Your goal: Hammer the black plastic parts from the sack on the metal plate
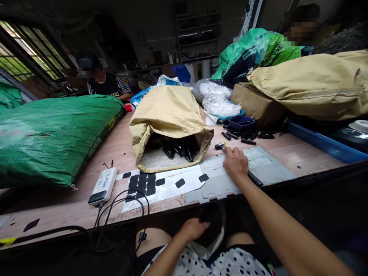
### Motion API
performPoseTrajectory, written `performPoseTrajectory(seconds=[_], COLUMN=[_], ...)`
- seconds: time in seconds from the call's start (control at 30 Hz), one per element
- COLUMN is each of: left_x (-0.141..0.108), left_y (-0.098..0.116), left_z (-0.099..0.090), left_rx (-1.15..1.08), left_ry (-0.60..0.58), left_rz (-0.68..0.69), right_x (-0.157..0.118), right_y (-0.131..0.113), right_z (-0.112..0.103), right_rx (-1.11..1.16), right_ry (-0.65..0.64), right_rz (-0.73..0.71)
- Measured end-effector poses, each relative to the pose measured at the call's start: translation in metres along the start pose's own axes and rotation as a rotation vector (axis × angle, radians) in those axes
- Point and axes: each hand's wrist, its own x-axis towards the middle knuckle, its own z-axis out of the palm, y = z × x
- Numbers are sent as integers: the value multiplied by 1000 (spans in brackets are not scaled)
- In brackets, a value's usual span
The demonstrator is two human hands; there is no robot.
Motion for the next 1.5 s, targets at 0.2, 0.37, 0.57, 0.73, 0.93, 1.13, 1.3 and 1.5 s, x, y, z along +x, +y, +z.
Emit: performPoseTrajectory(seconds=[0.2, 0.37, 0.57, 0.73, 0.93, 1.13, 1.3, 1.5], left_x=[-48, -2, 65, 71, 51, 33, 25, -1], left_y=[90, 120, 93, 79, 78, 54, 51, 68], left_z=[-98, -219, -285, -279, -239, -206, -202, -189], left_rx=[-45, 108, 250, 410, 559, 492, 433, 324], left_ry=[-692, 636, 1014, 981, 935, 993, 1042, 1115], left_rz=[235, 116, -137, -120, -68, 148, 138, 253], right_x=[0, 0, 2, 3, 2, 1, 1, 2], right_y=[1, 0, -1, -2, -1, -2, -2, -2], right_z=[3, 2, 0, -3, -2, -2, -4, -4], right_rx=[-3, -3, -3, -1, 5, 6, 7, 9], right_ry=[23, 18, 0, -18, -1, -13, -5, -7], right_rz=[-6, -3, -5, -1, -9, -1, -3, -2])
